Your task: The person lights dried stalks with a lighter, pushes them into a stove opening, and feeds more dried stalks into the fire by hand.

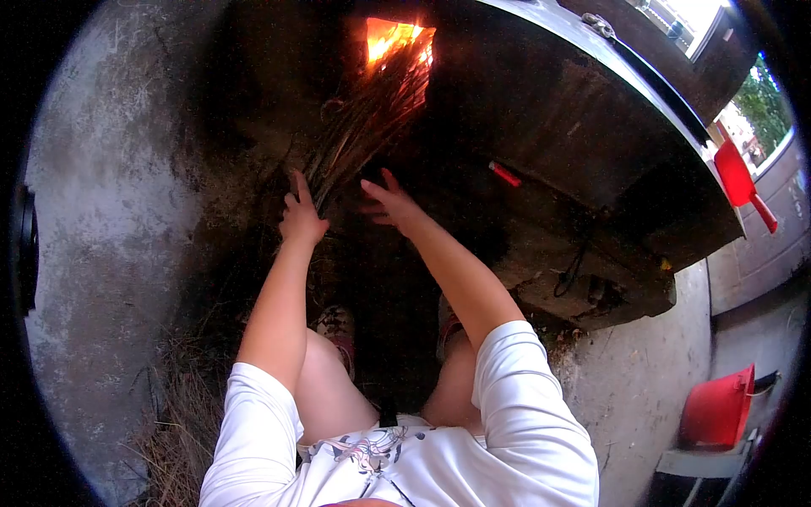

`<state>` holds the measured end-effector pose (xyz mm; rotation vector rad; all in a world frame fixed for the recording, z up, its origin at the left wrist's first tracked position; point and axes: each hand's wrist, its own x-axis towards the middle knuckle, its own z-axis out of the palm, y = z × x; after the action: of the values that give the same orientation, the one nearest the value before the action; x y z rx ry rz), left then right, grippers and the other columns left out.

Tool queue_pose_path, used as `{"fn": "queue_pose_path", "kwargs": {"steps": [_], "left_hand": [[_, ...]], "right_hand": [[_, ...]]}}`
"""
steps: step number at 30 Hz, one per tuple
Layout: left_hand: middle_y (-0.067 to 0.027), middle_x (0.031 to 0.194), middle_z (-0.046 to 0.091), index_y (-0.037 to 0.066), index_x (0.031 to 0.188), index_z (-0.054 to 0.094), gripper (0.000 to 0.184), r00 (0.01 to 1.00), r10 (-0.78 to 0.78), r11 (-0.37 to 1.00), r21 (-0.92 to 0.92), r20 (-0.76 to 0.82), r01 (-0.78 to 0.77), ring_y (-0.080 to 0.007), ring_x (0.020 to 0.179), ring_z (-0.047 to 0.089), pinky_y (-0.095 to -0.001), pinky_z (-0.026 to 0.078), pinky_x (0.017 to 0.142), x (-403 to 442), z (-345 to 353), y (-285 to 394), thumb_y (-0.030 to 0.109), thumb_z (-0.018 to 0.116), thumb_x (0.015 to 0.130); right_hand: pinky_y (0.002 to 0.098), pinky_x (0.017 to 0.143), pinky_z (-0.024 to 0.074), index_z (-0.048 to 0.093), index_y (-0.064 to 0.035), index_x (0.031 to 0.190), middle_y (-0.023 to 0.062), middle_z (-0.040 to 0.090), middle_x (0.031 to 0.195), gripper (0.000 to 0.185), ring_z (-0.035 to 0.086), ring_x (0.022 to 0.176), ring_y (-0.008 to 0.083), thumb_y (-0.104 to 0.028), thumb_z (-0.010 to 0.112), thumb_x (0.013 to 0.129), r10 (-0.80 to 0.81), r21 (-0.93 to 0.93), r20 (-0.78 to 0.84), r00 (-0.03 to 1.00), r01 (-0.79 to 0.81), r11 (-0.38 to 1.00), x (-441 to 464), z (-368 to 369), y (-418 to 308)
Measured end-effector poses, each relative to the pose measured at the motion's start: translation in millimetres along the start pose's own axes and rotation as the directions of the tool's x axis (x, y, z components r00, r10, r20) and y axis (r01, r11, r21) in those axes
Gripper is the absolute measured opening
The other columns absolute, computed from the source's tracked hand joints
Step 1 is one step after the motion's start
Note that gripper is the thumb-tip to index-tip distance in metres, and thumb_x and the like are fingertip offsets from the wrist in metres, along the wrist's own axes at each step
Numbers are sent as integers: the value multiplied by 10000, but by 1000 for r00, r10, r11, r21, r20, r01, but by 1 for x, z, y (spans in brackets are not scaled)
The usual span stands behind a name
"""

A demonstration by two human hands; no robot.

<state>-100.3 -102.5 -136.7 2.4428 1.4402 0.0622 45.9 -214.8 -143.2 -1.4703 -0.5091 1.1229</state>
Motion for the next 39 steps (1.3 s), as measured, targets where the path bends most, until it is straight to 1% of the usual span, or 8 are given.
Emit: {"fn": "queue_pose_path", "kwargs": {"steps": [5,7,11,13,22,29,34,39], "left_hand": [[-220,1282,388,185,1406,-111,1010,994,2,1000,15,107,-4,-356,1060,507,-472,413,871,4,3,-3,270,667,768],[-231,1229,452,197,1406,-119,997,994,31,998,-64,105,-24,-355,1043,530,-442,448,859,8,10,-6,277,649,776],[-231,1243,442,190,1413,-89,917,995,7,996,-88,102,2,-354,1053,524,-436,449,859,8,13,-3,283,600,815],[-235,1193,457,171,1415,-60,846,999,-2,997,-74,34,5,-358,1027,519,-442,455,823,8,15,-2,270,559,847],[-230,1184,452,187,1421,-4,789,998,-48,995,-93,-31,45,-372,1040,498,-457,460,805,15,23,-3,284,540,858],[-225,1208,426,184,1420,14,790,999,-44,991,-124,-20,41,-370,1078,471,-456,458,814,14,24,-3,283,552,850],[-223,1254,380,166,1418,20,890,999,-35,993,-114,-8,34,-368,1104,453,-454,451,832,9,20,-1,355,625,794],[-234,1277,357,132,1413,30,952,999,-25,995,-95,-32,22,-365,1118,445,-459,439,848,8,21,0,436,647,754]], "right_hand": [[416,877,415,51,-176,1426,143,448,1253,941,540,1031,259,-483,640,760,1,-35,-18,1000,-2,999,-1,-3,2],[409,881,412,59,-175,1425,130,468,1239,927,547,1020,249,-483,634,766,12,-95,-28,1000,-15,995,-1,-5,2],[400,874,416,66,-173,1424,113,494,1214,912,557,1002,238,-478,628,774,17,-90,-26,1000,-19,996,-3,-10,1],[390,858,422,72,-175,1423,100,513,1186,898,568,973,224,-470,625,780,20,-74,-41,999,-23,997,-1,-13,3],[377,834,432,84,-181,1421,88,525,1160,867,577,941,200,-461,612,794,22,-45,-87,996,-26,999,2,-30,7],[369,827,442,133,-174,1414,99,513,1193,824,578,946,201,-463,602,801,26,-71,-128,991,-35,997,-3,-46,10],[366,827,441,255,-158,1376,95,519,1194,764,571,977,199,-478,617,784,45,-62,-155,987,-55,997,1,-50,16],[364,837,436,270,-151,1370,88,521,1192,760,570,979,195,-477,619,780,55,-70,-125,991,-64,995,5,-46,17]]}}
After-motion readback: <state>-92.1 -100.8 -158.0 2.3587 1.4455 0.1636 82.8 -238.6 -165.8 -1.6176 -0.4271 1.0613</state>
